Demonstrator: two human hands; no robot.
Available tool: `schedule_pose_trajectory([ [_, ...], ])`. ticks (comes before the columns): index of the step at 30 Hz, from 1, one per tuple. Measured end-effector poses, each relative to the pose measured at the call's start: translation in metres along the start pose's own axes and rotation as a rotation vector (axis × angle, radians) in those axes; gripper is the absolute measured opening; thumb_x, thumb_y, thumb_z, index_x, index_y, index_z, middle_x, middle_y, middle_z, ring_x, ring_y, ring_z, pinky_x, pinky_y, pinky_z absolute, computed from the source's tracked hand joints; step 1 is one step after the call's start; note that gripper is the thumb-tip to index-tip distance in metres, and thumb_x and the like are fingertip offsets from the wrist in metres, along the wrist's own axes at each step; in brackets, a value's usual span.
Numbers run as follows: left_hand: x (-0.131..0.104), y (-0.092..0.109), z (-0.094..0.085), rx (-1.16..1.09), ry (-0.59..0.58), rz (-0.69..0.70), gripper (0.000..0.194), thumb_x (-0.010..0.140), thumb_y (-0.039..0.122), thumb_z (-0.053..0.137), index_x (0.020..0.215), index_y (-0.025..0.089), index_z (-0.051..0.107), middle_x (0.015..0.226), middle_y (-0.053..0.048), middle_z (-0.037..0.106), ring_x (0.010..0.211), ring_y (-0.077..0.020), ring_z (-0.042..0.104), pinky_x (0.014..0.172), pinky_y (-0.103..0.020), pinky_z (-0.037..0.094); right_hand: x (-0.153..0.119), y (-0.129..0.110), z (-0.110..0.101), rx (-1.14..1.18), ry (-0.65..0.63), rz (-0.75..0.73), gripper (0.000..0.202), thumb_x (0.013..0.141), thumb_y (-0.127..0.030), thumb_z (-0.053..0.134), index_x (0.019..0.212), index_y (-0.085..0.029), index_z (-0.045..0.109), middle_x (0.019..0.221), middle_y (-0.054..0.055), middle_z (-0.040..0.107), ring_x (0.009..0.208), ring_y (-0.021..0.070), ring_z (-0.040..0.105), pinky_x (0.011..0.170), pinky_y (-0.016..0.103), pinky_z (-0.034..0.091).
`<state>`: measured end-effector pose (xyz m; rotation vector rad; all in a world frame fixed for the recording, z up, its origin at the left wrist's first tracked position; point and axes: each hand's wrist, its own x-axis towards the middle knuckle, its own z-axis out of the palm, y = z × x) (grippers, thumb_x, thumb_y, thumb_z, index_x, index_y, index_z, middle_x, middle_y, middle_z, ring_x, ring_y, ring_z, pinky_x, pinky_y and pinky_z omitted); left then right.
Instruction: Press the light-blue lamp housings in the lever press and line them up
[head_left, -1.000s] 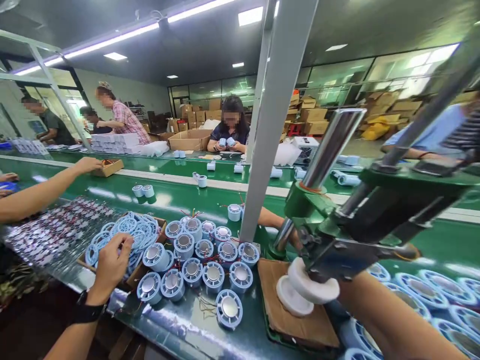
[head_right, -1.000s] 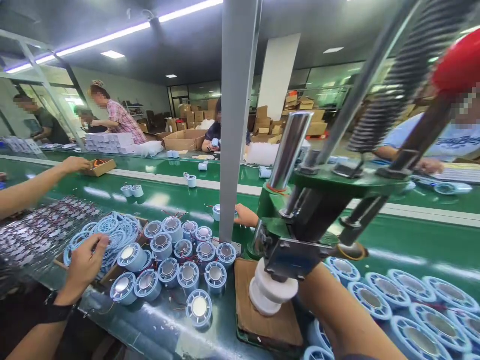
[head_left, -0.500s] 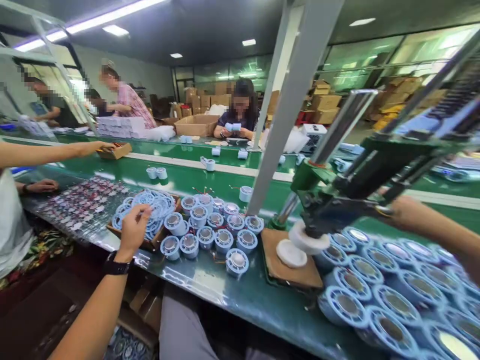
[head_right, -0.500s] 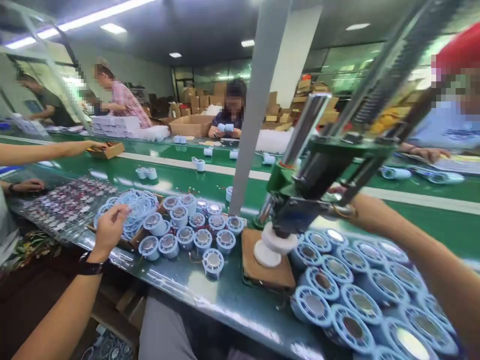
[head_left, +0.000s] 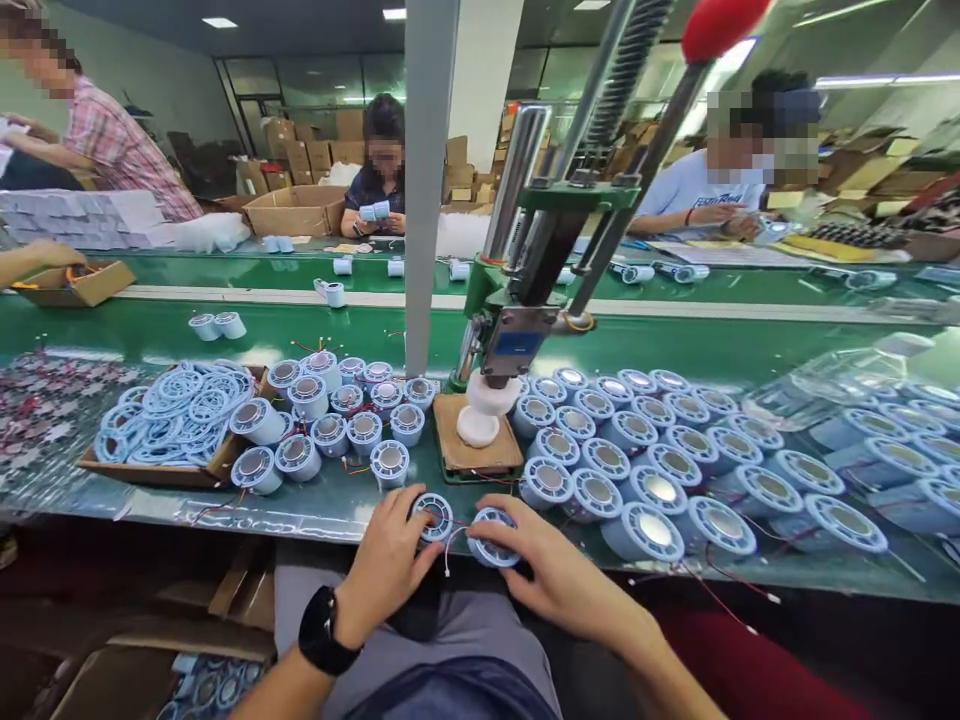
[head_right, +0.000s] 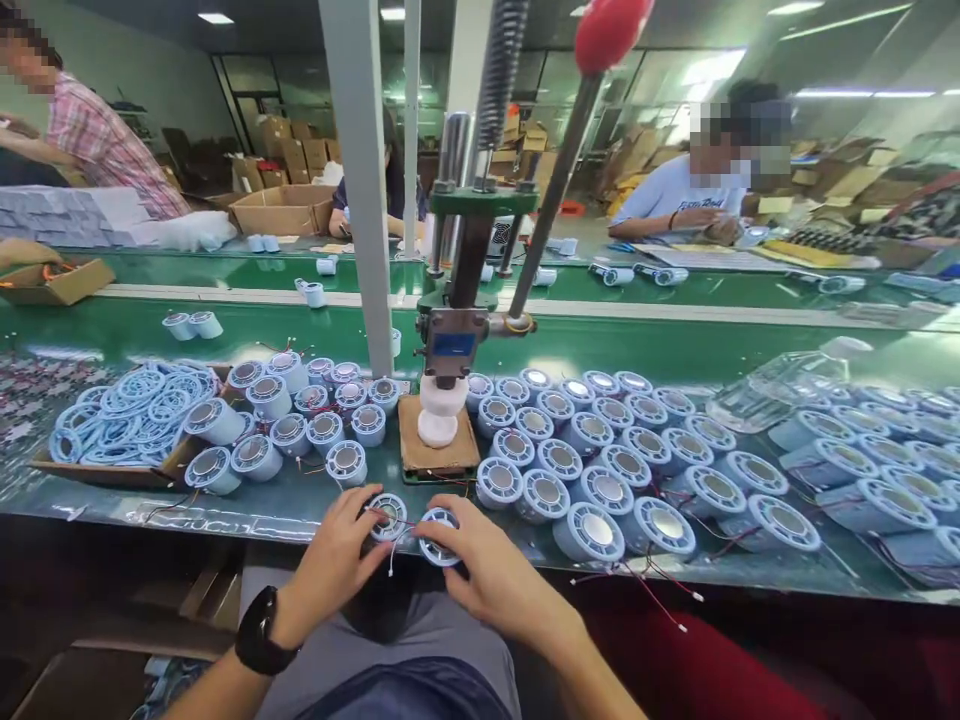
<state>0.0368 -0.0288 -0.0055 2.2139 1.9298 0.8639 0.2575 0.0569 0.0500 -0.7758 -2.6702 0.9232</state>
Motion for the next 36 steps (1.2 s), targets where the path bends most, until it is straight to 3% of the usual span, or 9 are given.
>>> schedule_pose_trajectory([
  [5, 0.002, -0.004, -0.006, -0.094, -0.017, -0.090, 0.035, 0.079, 0.014, 0.068, 0.112, 0.019, 0.059, 0.138, -0.013, 0.057, 0.125, -0.0309, 0.051, 0.102, -0.053, 0.049, 0.004, 0.017, 0.026, 0.104, 0.318, -0.065, 0.048, 0.072, 0.000, 0.037, 0.102, -0.023, 0.066, 0.148, 0.004, 0.037, 0.140, 0.0214, 0.038, 0.114, 0.045, 0.040],
  [9, 0.006, -0.003, -0.008, -0.105, -0.070, -0.080, 0.053, 0.077, 0.011, 0.068, 0.127, 0.022, 0.053, 0.134, -0.010, 0.061, 0.120, -0.0301, 0.054, 0.101, -0.052, 0.049, 0.007, 0.019, 0.053, 0.162, 0.575, -0.045, 0.045, 0.087, -0.018, 0.055, 0.131, -0.025, 0.049, 0.145, 0.011, 0.040, 0.134, 0.0219, 0.046, 0.105, 0.039, 0.050],
  [13, 0.007, 0.007, -0.009, -0.158, 0.154, -0.162, 0.050, 0.083, 0.020, 0.067, 0.130, 0.021, 0.049, 0.123, -0.010, 0.065, 0.111, -0.0257, 0.062, 0.095, -0.043, 0.054, 0.022, 0.014, 0.075, 0.137, 0.744, 0.029, 0.054, 0.083, -0.021, 0.064, 0.133, -0.023, 0.046, 0.134, 0.011, 0.052, 0.127, 0.0222, 0.053, 0.104, 0.038, 0.051],
  [16, 0.011, 0.022, -0.013, -0.148, 0.228, -0.140, 0.058, 0.085, 0.025, 0.067, 0.137, 0.021, 0.042, 0.126, -0.010, 0.064, 0.110, -0.0249, 0.064, 0.094, -0.041, 0.054, 0.035, 0.010, 0.083, 0.201, 0.688, -0.003, 0.062, 0.078, -0.015, 0.064, 0.136, -0.022, 0.043, 0.127, 0.009, 0.060, 0.117, 0.0198, 0.062, 0.100, 0.033, 0.054],
  [21, 0.022, 0.040, -0.014, -0.060, 0.137, -0.109, 0.068, 0.080, 0.016, 0.066, 0.142, 0.020, 0.038, 0.128, -0.011, 0.064, 0.115, -0.0264, 0.061, 0.098, -0.042, 0.052, 0.046, 0.008, 0.086, 0.326, 0.616, -0.021, 0.080, 0.079, -0.013, 0.064, 0.150, -0.023, 0.028, 0.129, 0.007, 0.062, 0.115, 0.0164, 0.064, 0.100, 0.027, 0.054],
  [25, 0.025, 0.040, -0.011, -0.082, 0.159, -0.179, 0.067, 0.080, 0.015, 0.064, 0.142, 0.020, 0.037, 0.131, -0.012, 0.061, 0.119, -0.0273, 0.059, 0.099, -0.043, 0.052, 0.045, 0.008, 0.084, 0.339, 0.623, -0.014, 0.085, 0.079, -0.012, 0.061, 0.154, -0.023, 0.022, 0.130, 0.007, 0.062, 0.117, 0.0165, 0.064, 0.098, 0.026, 0.055],
  [29, 0.024, 0.034, -0.010, -0.189, 0.099, -0.168, 0.068, 0.081, 0.015, 0.062, 0.143, 0.024, 0.036, 0.133, -0.011, 0.060, 0.121, -0.0267, 0.058, 0.101, -0.043, 0.051, 0.045, 0.008, 0.084, 0.354, 0.569, 0.042, 0.092, 0.076, -0.007, 0.054, 0.157, -0.021, 0.012, 0.131, 0.008, 0.061, 0.118, 0.0178, 0.064, 0.098, 0.029, 0.055],
  [33, 0.019, 0.027, -0.002, -0.282, 0.050, -0.193, 0.063, 0.086, 0.022, 0.058, 0.145, 0.020, 0.036, 0.139, -0.014, 0.056, 0.127, -0.0286, 0.054, 0.105, -0.047, 0.048, 0.041, 0.015, 0.086, 0.255, 0.470, 0.036, 0.080, 0.079, -0.009, 0.052, 0.154, -0.018, 0.028, 0.140, 0.012, 0.054, 0.127, 0.0213, 0.057, 0.106, 0.035, 0.051],
  [36, 0.017, 0.024, 0.005, -0.371, 0.008, -0.263, 0.056, 0.086, 0.026, 0.057, 0.139, 0.016, 0.043, 0.139, -0.016, 0.057, 0.127, -0.0296, 0.056, 0.104, -0.047, 0.050, 0.030, 0.013, 0.057, 0.072, 0.278, -0.021, 0.076, 0.080, -0.010, 0.055, 0.153, -0.016, 0.034, 0.150, 0.013, 0.042, 0.138, 0.0240, 0.046, 0.112, 0.038, 0.047],
])
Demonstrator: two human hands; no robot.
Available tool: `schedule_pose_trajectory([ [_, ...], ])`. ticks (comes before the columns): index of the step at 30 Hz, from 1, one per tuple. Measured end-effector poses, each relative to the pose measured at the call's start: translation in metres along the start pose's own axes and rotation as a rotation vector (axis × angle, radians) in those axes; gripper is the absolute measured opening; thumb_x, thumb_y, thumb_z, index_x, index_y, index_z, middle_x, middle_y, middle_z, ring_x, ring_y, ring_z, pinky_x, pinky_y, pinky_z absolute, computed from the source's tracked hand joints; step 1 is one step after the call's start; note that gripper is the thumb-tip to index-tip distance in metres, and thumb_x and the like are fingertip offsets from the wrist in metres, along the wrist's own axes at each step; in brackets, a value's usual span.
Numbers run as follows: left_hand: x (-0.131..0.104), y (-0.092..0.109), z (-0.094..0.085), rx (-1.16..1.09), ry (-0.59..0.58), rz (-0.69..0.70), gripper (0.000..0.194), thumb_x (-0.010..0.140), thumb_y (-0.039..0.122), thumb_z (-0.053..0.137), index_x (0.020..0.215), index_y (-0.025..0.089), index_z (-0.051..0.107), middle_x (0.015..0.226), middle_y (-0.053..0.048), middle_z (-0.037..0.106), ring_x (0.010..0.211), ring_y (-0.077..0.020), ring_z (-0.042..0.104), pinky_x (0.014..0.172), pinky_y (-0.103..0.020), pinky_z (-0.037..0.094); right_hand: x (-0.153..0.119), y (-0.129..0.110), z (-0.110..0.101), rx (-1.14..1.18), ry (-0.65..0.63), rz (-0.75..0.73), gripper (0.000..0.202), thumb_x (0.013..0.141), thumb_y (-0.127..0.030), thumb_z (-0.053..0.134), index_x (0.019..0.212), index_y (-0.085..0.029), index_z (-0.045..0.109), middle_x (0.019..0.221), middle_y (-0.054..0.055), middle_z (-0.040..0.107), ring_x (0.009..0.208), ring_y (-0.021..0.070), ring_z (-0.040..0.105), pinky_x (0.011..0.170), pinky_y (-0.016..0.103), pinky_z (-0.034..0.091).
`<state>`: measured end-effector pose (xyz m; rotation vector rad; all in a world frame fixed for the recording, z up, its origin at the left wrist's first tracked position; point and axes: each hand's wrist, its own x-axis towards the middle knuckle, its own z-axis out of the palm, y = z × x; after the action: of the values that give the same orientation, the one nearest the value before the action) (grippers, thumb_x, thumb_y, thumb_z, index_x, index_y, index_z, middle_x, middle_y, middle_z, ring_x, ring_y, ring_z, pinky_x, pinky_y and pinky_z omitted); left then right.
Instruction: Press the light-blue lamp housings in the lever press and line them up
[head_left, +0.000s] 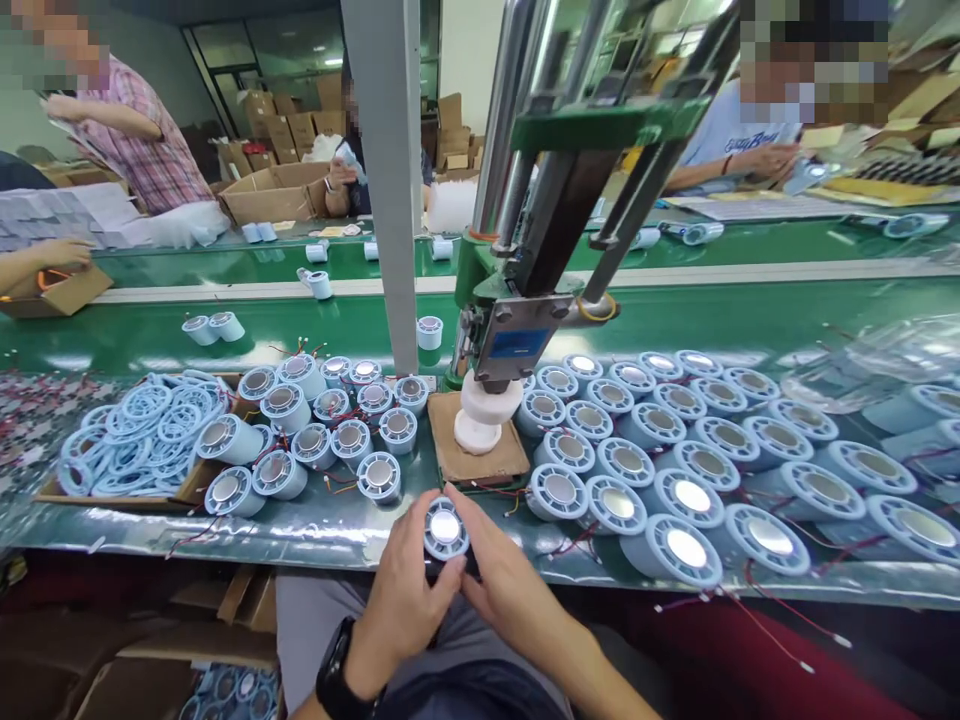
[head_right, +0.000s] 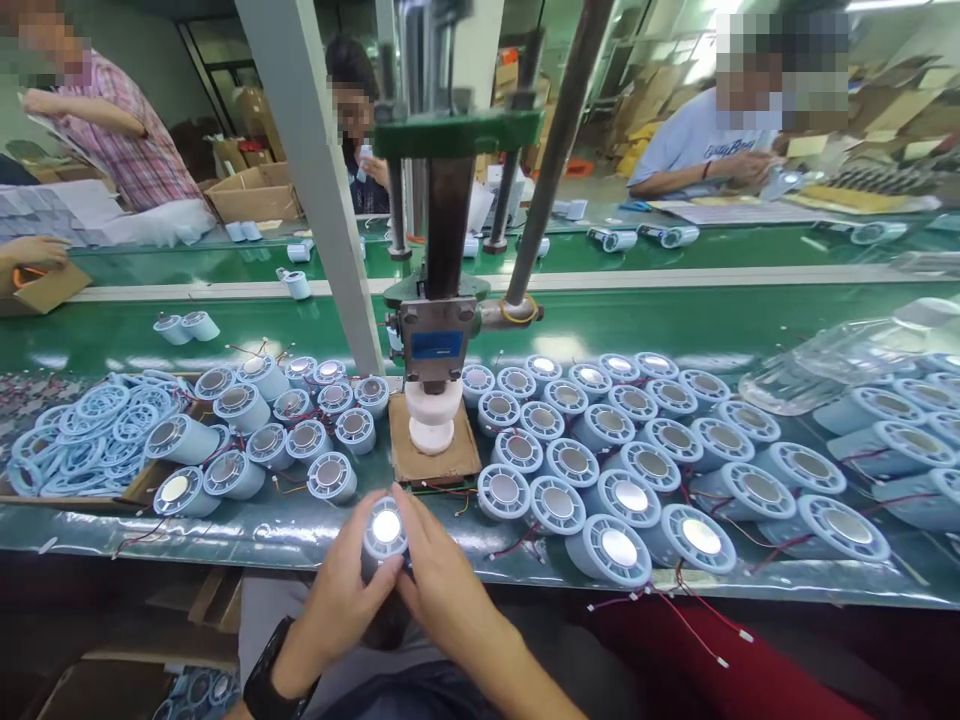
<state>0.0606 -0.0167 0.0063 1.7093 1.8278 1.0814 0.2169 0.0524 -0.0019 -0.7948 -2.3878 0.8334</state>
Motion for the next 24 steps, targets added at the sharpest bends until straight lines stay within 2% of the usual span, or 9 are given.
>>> schedule_pose_trajectory([
  [3, 0.010, 0.006, -0.005, -0.061, -0.003, -0.104, 0.052, 0.080, 0.028, 0.066, 0.129, 0.017, 0.055, 0.128, -0.012, 0.066, 0.116, -0.0296, 0.064, 0.099, -0.046, 0.053, 0.014, -0.030, -0.077, -0.220, -0.016, -0.143, 0.075, 0.083, -0.016, 0.062, 0.152, -0.021, 0.036, 0.150, 0.011, 0.042, 0.138, 0.0247, 0.045, 0.111, 0.039, 0.048],
  [6, 0.034, 0.024, -0.018, -0.092, 0.069, -0.124, 0.050, 0.075, 0.029, 0.072, 0.123, 0.020, 0.061, 0.120, -0.009, 0.071, 0.109, -0.0287, 0.067, 0.097, -0.044, 0.053, 0.055, -0.081, -0.182, -0.478, 0.420, -0.336, 0.054, 0.091, -0.025, 0.058, 0.144, -0.019, 0.047, 0.140, 0.009, 0.053, 0.132, 0.0229, 0.050, 0.112, 0.043, 0.044],
  [8, 0.055, 0.037, -0.025, -0.106, 0.138, -0.110, 0.050, 0.074, 0.028, 0.073, 0.122, 0.019, 0.062, 0.115, -0.008, 0.072, 0.105, -0.0280, 0.068, 0.096, -0.043, 0.053, 0.097, -0.113, -0.247, -0.645, 0.733, -0.334, 0.048, 0.093, -0.031, 0.051, 0.136, -0.009, 0.052, 0.134, 0.010, 0.056, 0.130, 0.0200, 0.049, 0.111, 0.037, 0.038],
  [9, 0.066, 0.041, -0.027, -0.116, 0.165, -0.101, 0.049, 0.074, 0.028, 0.073, 0.121, 0.019, 0.063, 0.114, -0.008, 0.073, 0.103, -0.0275, 0.068, 0.094, -0.042, 0.053, 0.120, -0.125, -0.273, -0.669, 0.840, -0.293, 0.052, 0.092, -0.035, 0.047, 0.133, -0.003, 0.052, 0.133, 0.011, 0.056, 0.130, 0.0189, 0.048, 0.107, 0.033, 0.036],
  [11, 0.089, 0.047, -0.027, -0.144, 0.191, -0.082, 0.047, 0.074, 0.027, 0.074, 0.119, 0.019, 0.064, 0.110, -0.007, 0.073, 0.100, -0.0265, 0.069, 0.093, -0.041, 0.054, 0.163, -0.139, -0.308, -0.570, 0.873, -0.177, 0.067, 0.089, -0.037, 0.024, 0.127, 0.014, 0.046, 0.127, 0.015, 0.056, 0.124, 0.0176, 0.051, 0.091, 0.028, 0.039],
  [13, 0.110, 0.047, -0.020, -0.200, 0.178, -0.076, 0.047, 0.073, 0.026, 0.075, 0.118, 0.018, 0.064, 0.109, -0.008, 0.073, 0.099, -0.0261, 0.069, 0.092, -0.040, 0.054, 0.194, -0.139, -0.321, -0.367, 0.758, -0.115, 0.083, 0.078, -0.032, -0.004, 0.117, 0.028, 0.037, 0.112, 0.018, 0.059, 0.106, 0.0141, 0.060, 0.071, 0.025, 0.040],
  [15, 0.127, 0.044, -0.009, -0.314, 0.123, -0.064, 0.049, 0.072, 0.023, 0.076, 0.119, 0.016, 0.063, 0.113, -0.010, 0.072, 0.099, -0.0256, 0.069, 0.092, -0.040, 0.053, 0.211, -0.132, -0.319, -0.208, 0.666, -0.114, 0.090, 0.069, -0.027, -0.016, 0.112, 0.034, 0.035, 0.100, 0.017, 0.061, 0.084, 0.0083, 0.063, 0.060, 0.019, 0.036],
  [18, 0.143, 0.037, 0.003, -0.489, 0.020, -0.024, 0.051, 0.071, 0.016, 0.076, 0.119, 0.015, 0.061, 0.118, -0.011, 0.070, 0.103, -0.0250, 0.068, 0.095, -0.039, 0.052, 0.216, -0.121, -0.309, -0.114, 0.672, -0.125, 0.090, 0.069, -0.027, -0.013, 0.113, 0.032, 0.039, 0.098, 0.018, 0.062, 0.067, 0.0022, 0.062, 0.057, 0.013, 0.034],
  [24, 0.142, 0.031, 0.006, -0.527, -0.051, -0.014, 0.054, 0.072, 0.016, 0.076, 0.123, 0.016, 0.060, 0.123, -0.011, 0.068, 0.111, -0.0257, 0.065, 0.102, -0.042, 0.048, 0.212, -0.134, -0.315, -0.046, 0.701, -0.073, 0.079, 0.082, -0.026, -0.004, 0.126, 0.024, 0.039, 0.101, 0.012, 0.063, 0.073, 0.0024, 0.065, 0.065, 0.015, 0.039],
])
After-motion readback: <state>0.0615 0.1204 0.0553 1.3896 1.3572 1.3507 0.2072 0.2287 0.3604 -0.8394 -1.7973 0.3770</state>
